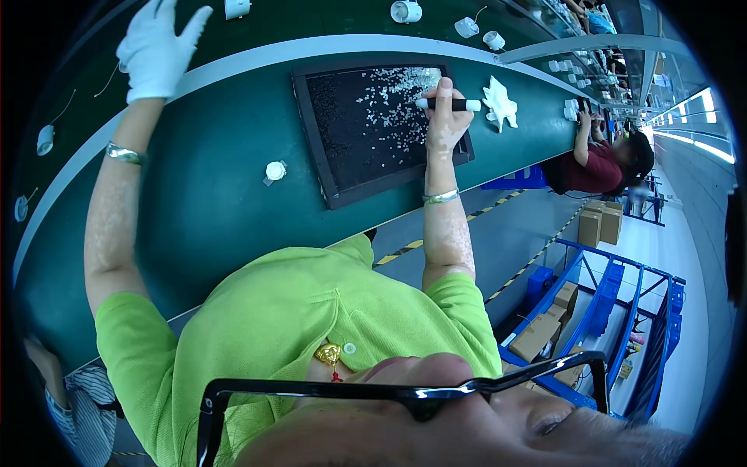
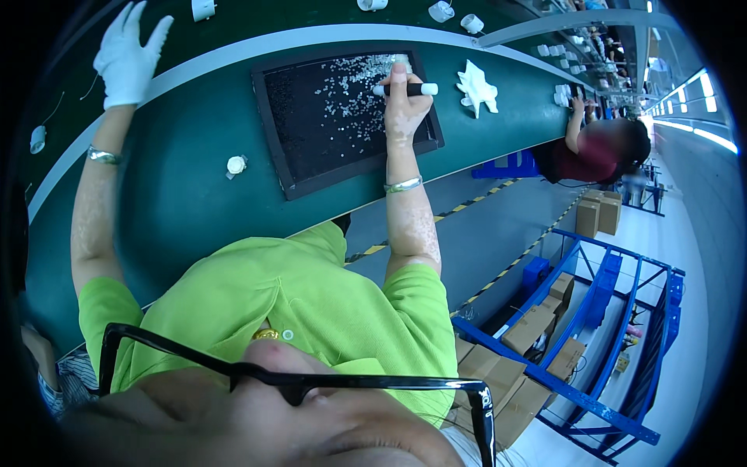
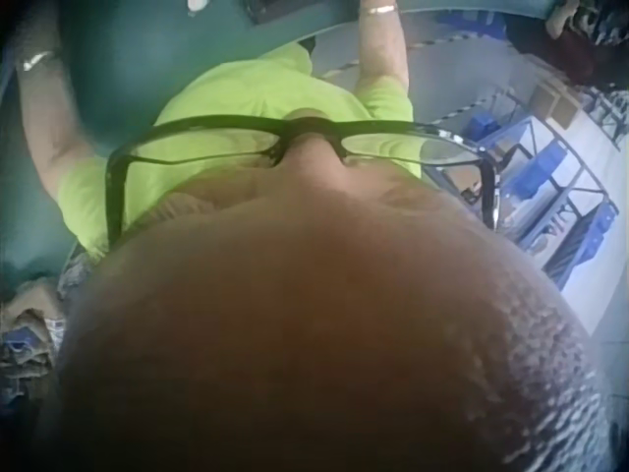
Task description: The person repeatedly picks up small components from a tray using a handheld tool and inserts them into white plastic parts before placing the assembled parts onto the conveyor belt.
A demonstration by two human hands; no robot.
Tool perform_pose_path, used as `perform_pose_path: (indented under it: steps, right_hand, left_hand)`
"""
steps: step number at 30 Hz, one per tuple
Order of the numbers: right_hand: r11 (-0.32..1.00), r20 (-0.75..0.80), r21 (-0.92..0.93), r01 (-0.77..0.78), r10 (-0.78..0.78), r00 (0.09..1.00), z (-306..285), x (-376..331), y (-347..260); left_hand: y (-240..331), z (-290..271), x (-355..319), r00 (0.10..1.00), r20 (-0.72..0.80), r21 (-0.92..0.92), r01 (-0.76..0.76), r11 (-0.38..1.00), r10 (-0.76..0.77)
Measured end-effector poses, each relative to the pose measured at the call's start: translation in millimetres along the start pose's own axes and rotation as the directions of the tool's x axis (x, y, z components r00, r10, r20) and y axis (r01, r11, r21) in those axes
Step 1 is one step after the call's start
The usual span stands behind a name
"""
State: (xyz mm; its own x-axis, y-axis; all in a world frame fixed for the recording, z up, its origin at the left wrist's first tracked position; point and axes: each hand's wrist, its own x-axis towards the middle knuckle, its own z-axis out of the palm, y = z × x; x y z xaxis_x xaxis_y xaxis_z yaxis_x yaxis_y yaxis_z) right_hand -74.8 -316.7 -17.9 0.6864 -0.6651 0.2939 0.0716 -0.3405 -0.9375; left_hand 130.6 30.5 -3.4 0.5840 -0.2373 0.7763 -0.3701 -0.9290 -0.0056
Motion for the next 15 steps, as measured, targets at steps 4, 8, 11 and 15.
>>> perform_pose_path:
  steps: [4,8,11,15]
  right_hand:
    - [0.992,0.001,-0.104,0.072,-0.073,0.997,5.8,4.2,12.3]
    - [0.988,0.017,-0.139,0.071,-0.069,0.997,9.2,3.4,9.2]
    - [0.981,0.020,-0.180,0.076,-0.073,0.997,6.6,6.2,16.2]
    - [0.981,0.018,-0.180,0.078,-0.076,0.997,11.1,4.2,8.5]
  left_hand:
    - [61.2,-15.1,-51.7,0.982,0.190,-0.623,0.110,0.774,0.013]
    - [80.6,-20.3,-86.7,0.822,0.565,-0.702,0.524,0.483,-0.070]
    - [83.8,-26.5,-84.8,0.784,0.620,-0.679,0.558,0.477,-0.034]
    - [80.6,-25.3,-86.4,0.783,0.622,-0.699,0.568,0.436,-0.024]
